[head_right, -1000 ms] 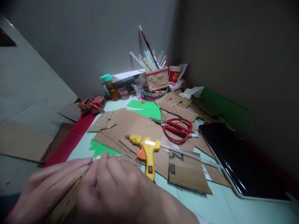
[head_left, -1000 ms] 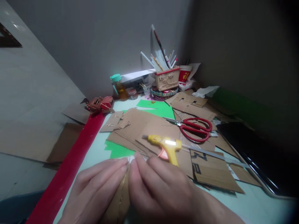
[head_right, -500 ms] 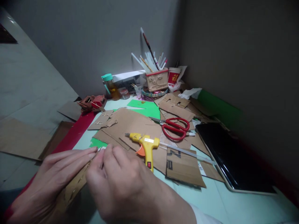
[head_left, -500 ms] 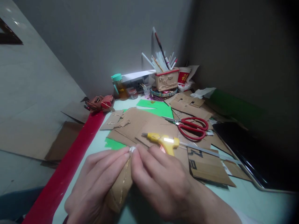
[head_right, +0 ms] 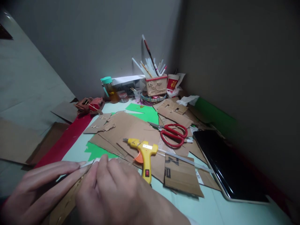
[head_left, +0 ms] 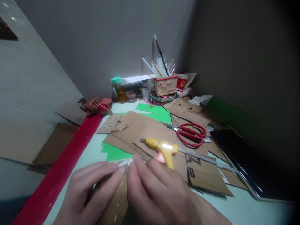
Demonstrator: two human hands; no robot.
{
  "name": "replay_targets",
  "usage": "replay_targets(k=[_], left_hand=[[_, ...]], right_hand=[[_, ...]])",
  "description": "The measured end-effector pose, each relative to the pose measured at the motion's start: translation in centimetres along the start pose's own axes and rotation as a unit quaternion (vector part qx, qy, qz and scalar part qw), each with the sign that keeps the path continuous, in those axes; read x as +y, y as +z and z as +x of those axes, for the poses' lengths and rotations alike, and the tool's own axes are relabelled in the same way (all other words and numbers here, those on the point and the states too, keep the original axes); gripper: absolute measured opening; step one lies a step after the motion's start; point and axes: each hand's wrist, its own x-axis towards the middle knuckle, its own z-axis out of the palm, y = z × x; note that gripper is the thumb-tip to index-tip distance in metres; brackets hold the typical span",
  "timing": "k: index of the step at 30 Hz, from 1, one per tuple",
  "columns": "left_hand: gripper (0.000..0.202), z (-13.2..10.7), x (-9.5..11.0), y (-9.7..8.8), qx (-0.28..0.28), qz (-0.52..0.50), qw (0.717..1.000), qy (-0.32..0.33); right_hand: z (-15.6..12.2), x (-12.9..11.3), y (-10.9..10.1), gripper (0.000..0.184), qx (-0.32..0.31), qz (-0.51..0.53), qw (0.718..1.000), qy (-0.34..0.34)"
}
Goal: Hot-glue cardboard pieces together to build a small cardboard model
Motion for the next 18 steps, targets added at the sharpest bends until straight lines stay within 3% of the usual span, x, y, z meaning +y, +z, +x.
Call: replay_targets(k=[7,14,18], left_hand=[[0.038,0.1,0.8,0.8,0.036,-0.019,0.999,0.008],[0.043,0.9,1.2,0.6,0.033,-0.028,0.999,0.012],[0.039,0.8,1.1,0.5,0.034,-0.033,0.999,0.012]], right_hand=[[0.8,0.8,-1.1,0.021,-0.078,0.008,0.996,-0.035],[0.7,0.6,-0.9,0.026,-0.077,0.017,0.997,-0.021],[0.5,0.4,-0.7,0.031,-0.02,0.003,1.0,0.0]])
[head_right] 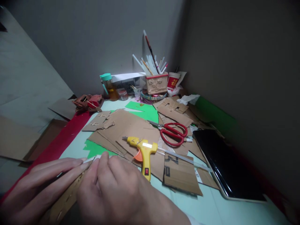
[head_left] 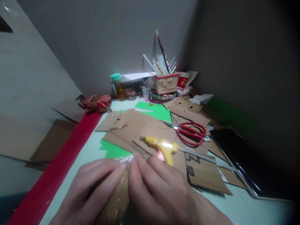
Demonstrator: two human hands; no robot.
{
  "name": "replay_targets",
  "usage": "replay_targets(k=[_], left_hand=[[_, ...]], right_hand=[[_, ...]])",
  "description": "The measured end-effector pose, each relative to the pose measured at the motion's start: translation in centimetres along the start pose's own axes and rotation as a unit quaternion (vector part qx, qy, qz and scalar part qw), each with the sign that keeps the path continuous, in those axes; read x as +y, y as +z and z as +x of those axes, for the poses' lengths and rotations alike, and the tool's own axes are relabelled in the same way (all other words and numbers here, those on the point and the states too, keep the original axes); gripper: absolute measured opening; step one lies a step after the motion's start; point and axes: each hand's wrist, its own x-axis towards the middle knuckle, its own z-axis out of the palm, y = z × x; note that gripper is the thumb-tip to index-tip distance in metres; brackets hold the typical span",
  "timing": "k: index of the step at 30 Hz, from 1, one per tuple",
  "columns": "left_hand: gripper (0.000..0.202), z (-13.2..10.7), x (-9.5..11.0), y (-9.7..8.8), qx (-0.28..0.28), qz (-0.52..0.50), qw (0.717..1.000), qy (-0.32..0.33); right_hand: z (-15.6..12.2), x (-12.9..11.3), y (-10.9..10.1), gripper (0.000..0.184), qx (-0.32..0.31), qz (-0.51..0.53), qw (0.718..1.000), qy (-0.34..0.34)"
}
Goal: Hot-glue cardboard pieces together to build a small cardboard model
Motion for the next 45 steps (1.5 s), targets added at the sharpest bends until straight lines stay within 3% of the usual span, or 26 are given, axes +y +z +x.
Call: replay_targets(k=[5,14,18,25,29,40,45], left_hand=[[0.042,-0.4,-0.6,0.0,-0.007,0.004,1.0,0.017],[0.037,0.4,-0.5,0.1,-0.006,-0.007,0.999,0.045],[0.026,1.0,0.2,-0.1,-0.03,-0.007,0.999,0.032],[0.031,1.3,0.6,-0.1,-0.041,0.025,0.999,0.006],[0.03,1.2,0.4,0.0,-0.029,0.037,0.999,0.016],[0.036,1.0,-0.2,-0.4,-0.065,0.045,0.996,0.046],[0.035,0.4,-0.3,-0.4,-0.06,0.023,0.998,0.024]], right_hand=[[0.2,0.4,-0.4,0.022,-0.059,0.006,0.998,-0.031],[0.2,0.3,-0.2,0.024,-0.052,0.008,0.999,-0.01],[-0.4,0.1,0.0,0.031,-0.05,0.018,0.999,0.005],[-1.0,-0.5,0.2,0.037,-0.057,0.005,0.998,0.04],[-0.6,-0.1,-0.3,0.035,-0.078,0.012,0.997,0.016],[-0.2,0.2,-0.5,0.033,-0.076,0.025,0.997,-0.002],[-0.4,0.1,-0.2,0.033,-0.075,0.019,0.997,-0.002]])
